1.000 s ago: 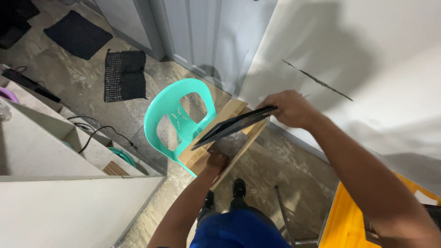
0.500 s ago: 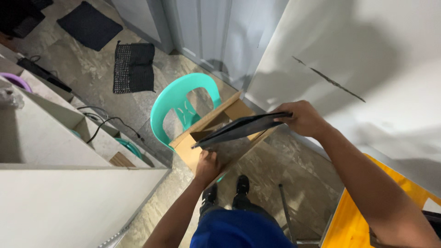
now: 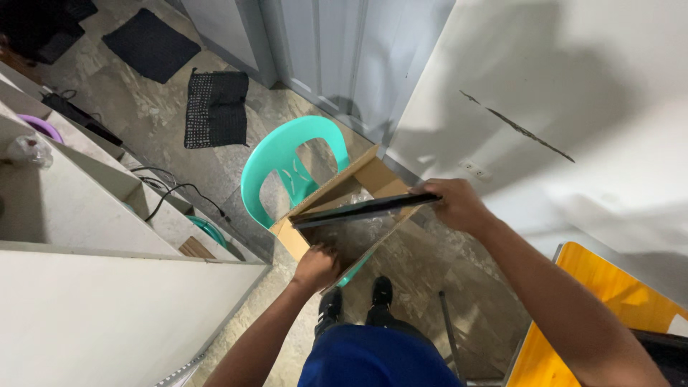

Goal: The person removes the side panel of a computer case using a screwdriver, places the panel in a box, and then installs a power supply unit into the case. They secure the power supply with screws and organize the cables inside the case.

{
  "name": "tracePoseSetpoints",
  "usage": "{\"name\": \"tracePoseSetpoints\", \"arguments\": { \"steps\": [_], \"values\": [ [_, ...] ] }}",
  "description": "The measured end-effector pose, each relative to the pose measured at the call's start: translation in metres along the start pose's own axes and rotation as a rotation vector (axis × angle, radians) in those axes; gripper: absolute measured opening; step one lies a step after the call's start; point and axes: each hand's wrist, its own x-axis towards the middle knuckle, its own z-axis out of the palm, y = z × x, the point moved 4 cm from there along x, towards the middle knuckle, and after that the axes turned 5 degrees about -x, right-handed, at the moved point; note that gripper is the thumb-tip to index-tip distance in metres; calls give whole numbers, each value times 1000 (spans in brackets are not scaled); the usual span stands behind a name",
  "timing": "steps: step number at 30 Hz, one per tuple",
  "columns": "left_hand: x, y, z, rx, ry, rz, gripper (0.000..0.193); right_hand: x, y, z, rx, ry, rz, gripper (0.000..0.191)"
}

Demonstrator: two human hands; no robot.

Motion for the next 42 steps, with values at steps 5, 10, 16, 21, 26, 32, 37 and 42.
{"name": "tracePoseSetpoints", "arguments": {
  "steps": [5,10,16,21,26,32,37,42],
  "values": [
    [6,4,7,136,-504,-215,37,-9,-18,-38,-67,61,-188,44],
    [33,22,18,-111,-643,-287,44,-5,-29,-37,-104,-43,-140,42],
    [137,75,10,-874,-412,-372,63,6,-37,-30,-162,10,-126,37],
    [176,114,1,-1232,-181,-334,98,10,-38,-27,-96,33,-175,36],
    [182,144,2,-1179,-34,-320,95,26,-22,-17,-282,-96,-118,44],
    [178,144,-2,-878,-72,-212,85,46,-20,-10,-436,-31,-398,46],
    [132,129,7,-1075,98,142,71,63,-35,6,-528,-54,-463,41],
    [76,57,15,-911,-63,-286,69,68,-58,15,-497,-51,-632,29]
  ]
}}
